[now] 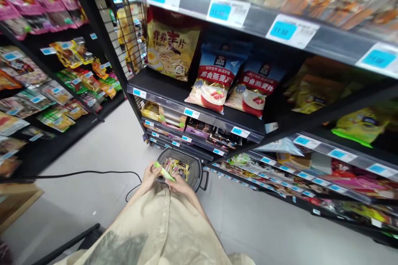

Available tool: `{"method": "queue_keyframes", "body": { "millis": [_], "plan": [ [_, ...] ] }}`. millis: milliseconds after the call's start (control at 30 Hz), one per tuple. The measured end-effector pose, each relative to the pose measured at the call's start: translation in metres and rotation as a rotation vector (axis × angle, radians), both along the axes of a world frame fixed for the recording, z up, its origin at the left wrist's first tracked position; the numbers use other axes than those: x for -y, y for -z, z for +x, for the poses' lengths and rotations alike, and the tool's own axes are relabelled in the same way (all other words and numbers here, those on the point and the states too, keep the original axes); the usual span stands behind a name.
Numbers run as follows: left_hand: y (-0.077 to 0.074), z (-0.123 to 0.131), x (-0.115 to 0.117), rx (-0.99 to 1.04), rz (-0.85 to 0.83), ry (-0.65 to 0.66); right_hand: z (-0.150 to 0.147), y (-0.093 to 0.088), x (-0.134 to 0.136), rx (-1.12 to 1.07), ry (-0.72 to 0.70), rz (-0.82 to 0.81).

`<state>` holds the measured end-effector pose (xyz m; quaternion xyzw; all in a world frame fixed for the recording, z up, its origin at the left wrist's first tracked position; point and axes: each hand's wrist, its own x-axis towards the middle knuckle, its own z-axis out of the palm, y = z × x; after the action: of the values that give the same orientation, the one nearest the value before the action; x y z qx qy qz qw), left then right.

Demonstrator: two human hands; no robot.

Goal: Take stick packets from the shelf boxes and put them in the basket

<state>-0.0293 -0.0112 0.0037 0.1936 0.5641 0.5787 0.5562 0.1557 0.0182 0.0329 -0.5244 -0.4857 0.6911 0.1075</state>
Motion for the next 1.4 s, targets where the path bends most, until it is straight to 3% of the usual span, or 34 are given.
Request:
{"method": "queue_keyframes", "body": {
  "millis": [133, 300, 433, 533, 733, 867, 1000, 1167, 1300, 1400],
  "plan": [
    [-0.007, -0.036, -0.03, -0.049, -0.03, -0.037, -0.013, -0.015, -0.036, -0.132, 0.043, 0.086],
    [-0.017, -0.062, -0.067, 0.028, 0.0, 0.03, -0.031, -0.021, -0.061, -0.235, 0.145, 0.141],
    [-0.028, -0.073, -0.095, 0.034, 0.034, 0.102, -0.057, -0.018, -0.059, -0.349, 0.516, 0.134],
    [-0.034, -0.078, -0.113, -0.05, 0.077, 0.228, -0.074, -0.011, -0.052, -0.448, 0.792, 0.087],
    [-0.039, -0.076, -0.136, -0.225, 0.105, 0.539, -0.085, 0.01, -0.039, -0.573, 1.133, 0.016],
    [-0.034, -0.073, -0.135, -0.08, 0.053, 0.668, -0.086, 0.022, -0.029, -0.562, 1.286, 0.014],
    [-0.026, -0.076, -0.134, 0.028, -0.017, 0.62, -0.089, 0.029, -0.023, -0.526, 1.397, 0.008],
    [-0.024, -0.095, -0.158, -0.049, 0.039, 0.391, -0.086, 0.035, -0.029, -0.518, 1.574, -0.093],
    [-0.024, -0.118, -0.177, -0.085, 0.073, 0.291, -0.088, 0.034, -0.036, -0.533, 1.574, -0.13],
    [-0.018, -0.13, -0.172, -0.085, 0.048, 0.273, -0.089, 0.031, -0.047, -0.554, 1.527, -0.081]
  ]
}}
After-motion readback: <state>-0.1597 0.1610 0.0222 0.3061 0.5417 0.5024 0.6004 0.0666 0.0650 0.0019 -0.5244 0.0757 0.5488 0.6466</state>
